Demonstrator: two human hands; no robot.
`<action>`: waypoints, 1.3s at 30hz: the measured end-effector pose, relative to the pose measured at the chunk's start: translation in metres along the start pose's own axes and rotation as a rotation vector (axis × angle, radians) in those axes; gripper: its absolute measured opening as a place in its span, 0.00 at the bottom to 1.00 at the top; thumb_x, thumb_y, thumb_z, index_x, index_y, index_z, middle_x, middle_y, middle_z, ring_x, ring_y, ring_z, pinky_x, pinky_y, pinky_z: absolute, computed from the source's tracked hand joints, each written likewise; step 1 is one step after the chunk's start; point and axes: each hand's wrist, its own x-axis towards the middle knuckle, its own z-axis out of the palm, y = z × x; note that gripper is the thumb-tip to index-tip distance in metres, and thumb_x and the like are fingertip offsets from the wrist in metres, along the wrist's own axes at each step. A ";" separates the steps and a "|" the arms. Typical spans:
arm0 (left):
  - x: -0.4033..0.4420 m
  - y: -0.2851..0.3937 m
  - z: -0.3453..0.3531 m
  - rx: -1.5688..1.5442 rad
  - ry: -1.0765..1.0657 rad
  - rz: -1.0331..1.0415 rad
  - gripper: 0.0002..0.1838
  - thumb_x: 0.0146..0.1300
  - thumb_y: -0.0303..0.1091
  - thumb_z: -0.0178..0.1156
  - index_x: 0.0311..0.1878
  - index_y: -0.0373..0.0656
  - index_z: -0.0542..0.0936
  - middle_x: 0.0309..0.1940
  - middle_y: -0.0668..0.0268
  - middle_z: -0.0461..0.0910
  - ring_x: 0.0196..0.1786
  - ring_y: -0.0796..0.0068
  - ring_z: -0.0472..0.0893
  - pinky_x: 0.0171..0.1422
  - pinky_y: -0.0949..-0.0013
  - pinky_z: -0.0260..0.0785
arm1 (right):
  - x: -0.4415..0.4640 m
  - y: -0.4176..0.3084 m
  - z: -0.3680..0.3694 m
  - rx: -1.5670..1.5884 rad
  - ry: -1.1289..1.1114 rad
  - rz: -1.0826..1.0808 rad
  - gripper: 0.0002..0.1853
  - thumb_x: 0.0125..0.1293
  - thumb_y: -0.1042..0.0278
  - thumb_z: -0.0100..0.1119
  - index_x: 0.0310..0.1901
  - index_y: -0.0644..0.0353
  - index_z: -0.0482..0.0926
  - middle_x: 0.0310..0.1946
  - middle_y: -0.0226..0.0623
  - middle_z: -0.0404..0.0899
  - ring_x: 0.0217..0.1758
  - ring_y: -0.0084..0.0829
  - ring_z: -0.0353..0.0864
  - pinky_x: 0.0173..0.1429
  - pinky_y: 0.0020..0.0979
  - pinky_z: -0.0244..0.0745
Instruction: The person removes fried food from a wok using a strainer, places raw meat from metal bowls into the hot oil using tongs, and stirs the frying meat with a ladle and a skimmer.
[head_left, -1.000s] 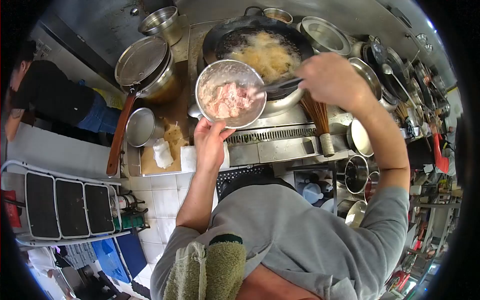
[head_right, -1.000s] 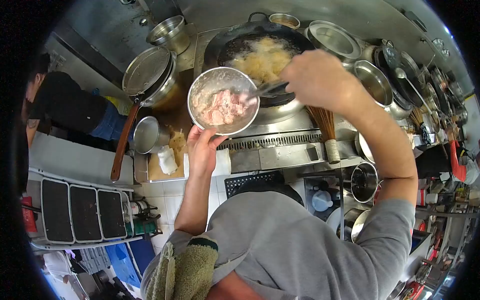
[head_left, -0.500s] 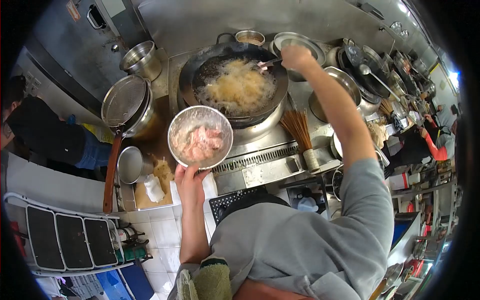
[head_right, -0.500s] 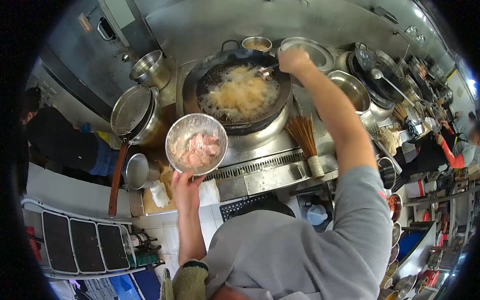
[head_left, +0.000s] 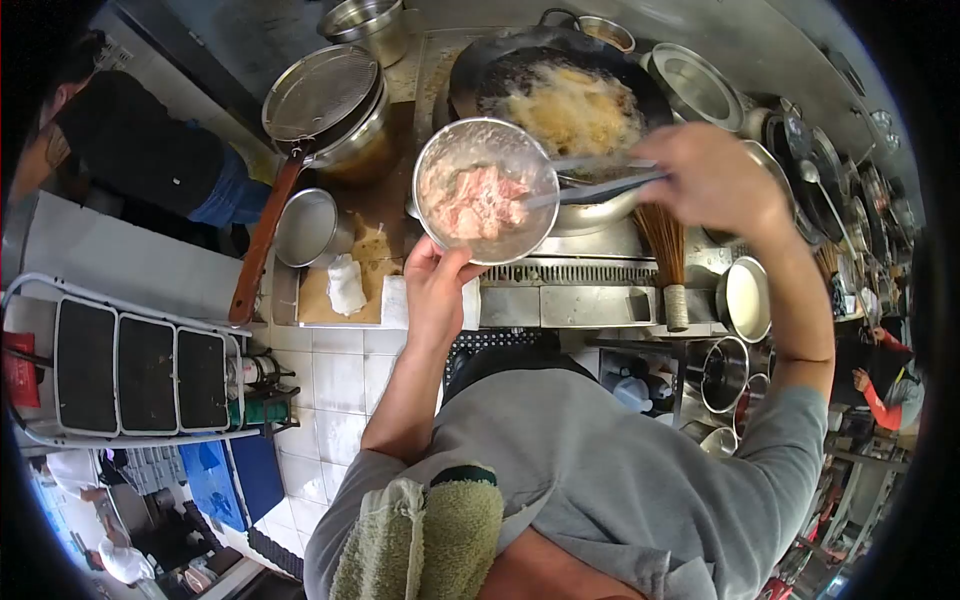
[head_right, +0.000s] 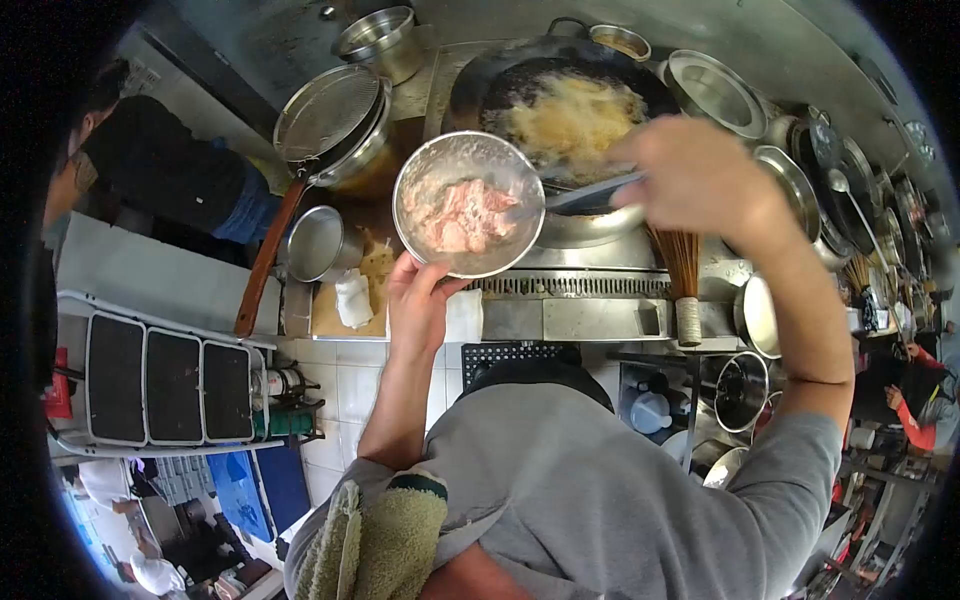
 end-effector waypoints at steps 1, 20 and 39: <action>0.000 -0.001 0.003 -0.011 -0.038 0.010 0.04 0.60 0.20 0.54 0.31 0.40 0.72 0.41 0.60 0.79 0.43 0.70 0.81 0.47 0.63 0.79 | -0.001 -0.012 0.013 -0.103 -0.039 -0.042 0.16 0.53 0.64 0.66 0.42 0.64 0.82 0.38 0.45 0.82 0.43 0.46 0.81 0.48 0.41 0.75; -0.003 -0.003 -0.019 -0.011 0.091 -0.039 0.03 0.60 0.21 0.52 0.36 0.38 0.74 0.42 0.59 0.79 0.44 0.70 0.81 0.47 0.61 0.80 | 0.162 0.093 0.094 -0.177 -0.049 0.585 0.16 0.65 0.68 0.47 0.48 0.59 0.81 0.50 0.45 0.80 0.54 0.44 0.80 0.56 0.42 0.76; 0.017 -0.003 0.001 0.051 -0.039 -0.050 0.08 0.58 0.18 0.54 0.27 0.42 0.69 0.37 0.65 0.79 0.40 0.75 0.81 0.43 0.68 0.79 | 0.023 0.012 0.003 -0.157 0.037 0.024 0.10 0.54 0.65 0.64 0.36 0.58 0.84 0.29 0.44 0.81 0.36 0.46 0.80 0.42 0.43 0.73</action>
